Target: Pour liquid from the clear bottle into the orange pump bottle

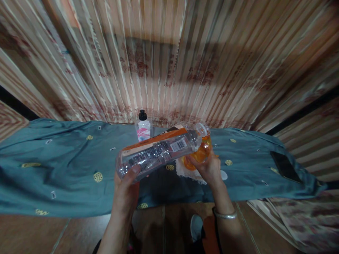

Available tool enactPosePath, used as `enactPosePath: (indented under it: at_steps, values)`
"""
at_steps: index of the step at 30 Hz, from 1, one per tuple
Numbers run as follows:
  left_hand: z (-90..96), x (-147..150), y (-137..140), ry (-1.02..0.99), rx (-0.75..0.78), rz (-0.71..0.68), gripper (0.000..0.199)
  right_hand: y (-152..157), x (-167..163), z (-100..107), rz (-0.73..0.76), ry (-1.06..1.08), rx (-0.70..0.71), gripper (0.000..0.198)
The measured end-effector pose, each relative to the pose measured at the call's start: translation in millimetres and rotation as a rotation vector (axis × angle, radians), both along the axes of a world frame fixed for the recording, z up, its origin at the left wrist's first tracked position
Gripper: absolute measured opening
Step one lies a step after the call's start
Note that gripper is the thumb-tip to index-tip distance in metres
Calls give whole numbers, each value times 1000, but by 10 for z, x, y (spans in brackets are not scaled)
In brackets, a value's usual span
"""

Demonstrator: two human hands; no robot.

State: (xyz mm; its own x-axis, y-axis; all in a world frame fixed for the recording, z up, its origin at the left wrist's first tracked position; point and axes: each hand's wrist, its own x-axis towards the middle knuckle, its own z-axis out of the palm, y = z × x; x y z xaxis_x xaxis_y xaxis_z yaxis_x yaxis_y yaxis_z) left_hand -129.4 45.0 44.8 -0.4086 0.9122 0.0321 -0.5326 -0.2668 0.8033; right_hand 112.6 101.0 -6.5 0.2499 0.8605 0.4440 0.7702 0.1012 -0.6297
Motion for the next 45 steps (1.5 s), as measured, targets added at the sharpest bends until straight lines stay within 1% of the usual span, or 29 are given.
enactPosePath:
  at_steps: [4,7,13,21,27,33,39,45]
  values:
    - [15,-4,1,10,0,1,43,3,3,-3,-20,-14,0,70]
    - [10,-3,-6,13,-2,1,43,-2,4,8,-3,-15,3,68]
    - [5,-8,-7,22,-1,-7,42,-4,6,16,-1,-40,-1,72]
    - [11,-10,-17,7,5,-23,48,-10,13,19,3,-20,-19,76]
    - [-16,-14,-22,10,8,-15,46,-16,-1,25,-6,4,-25,77]
    - [-23,-27,-26,17,3,-15,47,-25,-2,35,-1,-19,-20,80]
    - [-39,-55,-40,29,9,-24,48,-16,3,29,4,-24,-8,78]
    - [-47,-71,-44,31,13,-19,46,-16,-18,40,-13,-23,-29,84]
